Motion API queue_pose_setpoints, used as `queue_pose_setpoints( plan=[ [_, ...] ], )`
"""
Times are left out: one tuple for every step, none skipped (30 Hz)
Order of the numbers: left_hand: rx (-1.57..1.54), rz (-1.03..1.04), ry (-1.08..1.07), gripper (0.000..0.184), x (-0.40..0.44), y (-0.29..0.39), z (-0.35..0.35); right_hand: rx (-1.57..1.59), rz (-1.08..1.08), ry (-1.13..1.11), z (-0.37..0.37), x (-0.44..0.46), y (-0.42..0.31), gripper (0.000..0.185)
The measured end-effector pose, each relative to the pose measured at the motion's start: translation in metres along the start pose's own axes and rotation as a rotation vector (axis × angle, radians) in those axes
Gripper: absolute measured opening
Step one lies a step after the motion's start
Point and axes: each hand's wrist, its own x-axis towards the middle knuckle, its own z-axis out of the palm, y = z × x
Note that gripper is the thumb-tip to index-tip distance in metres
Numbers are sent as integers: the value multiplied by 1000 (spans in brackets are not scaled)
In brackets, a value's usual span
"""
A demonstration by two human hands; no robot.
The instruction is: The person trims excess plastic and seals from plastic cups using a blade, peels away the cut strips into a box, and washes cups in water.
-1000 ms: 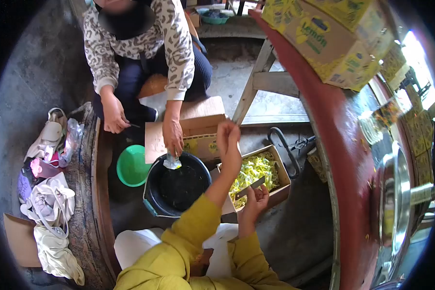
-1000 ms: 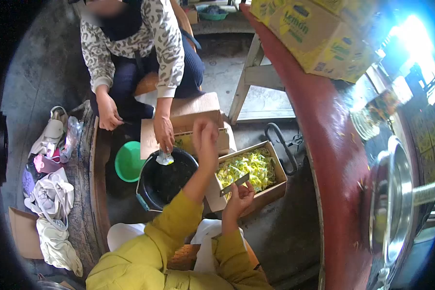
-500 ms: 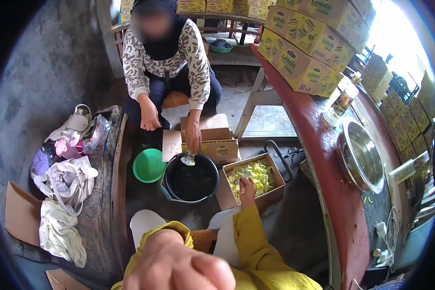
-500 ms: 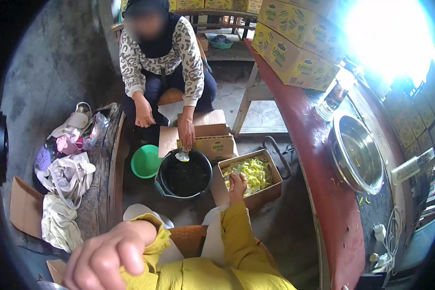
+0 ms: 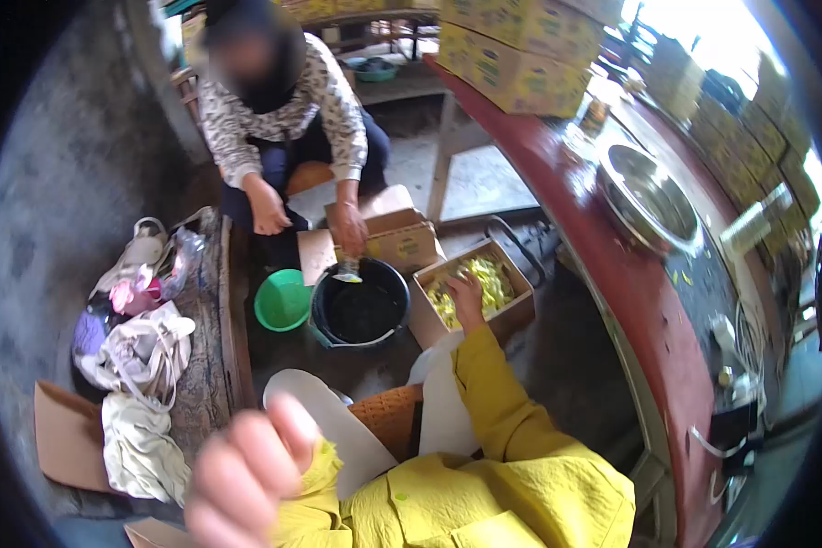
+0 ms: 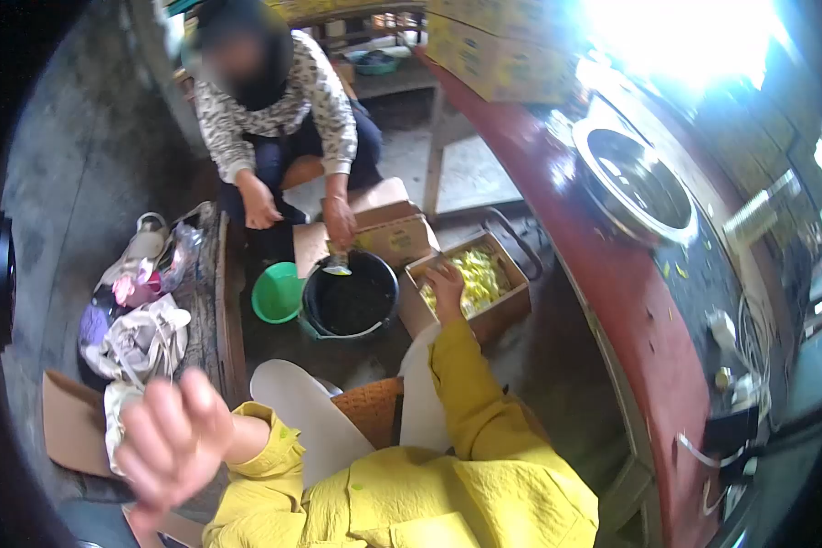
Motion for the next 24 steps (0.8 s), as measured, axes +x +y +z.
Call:
queue_pose_setpoints(
  plan=[
    [22, -53, 42, 40, -15, -6, -12, -168, -110, -44, 5, -2, -8, 47],
    [68, -150, 112, 44, -30, -9, -26, -554, -437, -151, 1, 14, -1, 43],
    [120, -243, 178, 48, -44, -13, -41, -838, -643, -229, 12, 13, -20, 41],
    [156, -337, 225, 47, -56, -20, -55, -987, -756, -213, 29, 6, -43, 41],
    [195, -431, 269, 47, -68, -27, -69, -923, -727, -209, 49, -3, -64, 42],
    [132, -548, 370, 46, -86, -32, -89, -923, -767, -245, 65, -15, -91, 40],
    [70, -668, 470, 44, -106, -38, -109, -982, -819, -282, 78, -26, -117, 41],
    [152, -737, 554, 41, -123, -46, -126, -955, -855, -333, 87, -38, -144, 42],
    [238, -804, 637, 38, -138, -54, -142, -1067, -911, -303, 88, -46, -169, 44],
    [328, -865, 713, 35, -151, -65, -158, -1139, -919, -275, 93, -81, -206, 51],
    [299, -900, 769, 32, -165, -75, -174, -1227, -1008, -177, 84, -98, -233, 48],
    [271, -938, 828, 30, -181, -86, -188, -1193, -1014, -78, 85, -131, -261, 42],
    [243, -972, 890, 28, -193, -97, -198, -1233, -1162, -29, 67, -141, -280, 37],
    [196, -982, 903, 27, -202, -107, -202, -1299, -1018, 71, 61, -165, -303, 36],
    [150, -993, 920, 27, -211, -117, -205, -1319, -1007, 133, 52, -180, -318, 36],
    [81, -1040, 952, 21, -225, -127, -211, -1399, -1026, 159, 31, -179, -332, 39],
    [62, -1069, 983, 21, -242, -135, -215, -1448, -953, 237, 20, -186, -342, 41],
    [43, -1095, 1014, 21, -260, -141, -219, -1493, -881, 314, 15, -192, -352, 43],
    [25, -1117, 1044, 21, -273, -145, -221, -1534, -810, 390, 10, -196, -359, 45],
    [20, -1193, 1103, 23, -285, -148, -225, -1530, -776, 421, 5, -196, -364, 47],
    [31, -1208, 1148, 23, -289, -151, -227, -1528, -735, 447, 0, -195, -365, 49],
    [48, -1229, 1201, 24, -295, -150, -228, -1528, -683, 466, -4, -195, -364, 51],
    [69, -1250, 1260, 24, -302, -147, -230, -1499, -657, 473, -8, -194, -362, 50],
    [71, -1228, 1262, 24, -307, -143, -232, -1469, -628, 476, -8, -193, -360, 49]
  ],
)
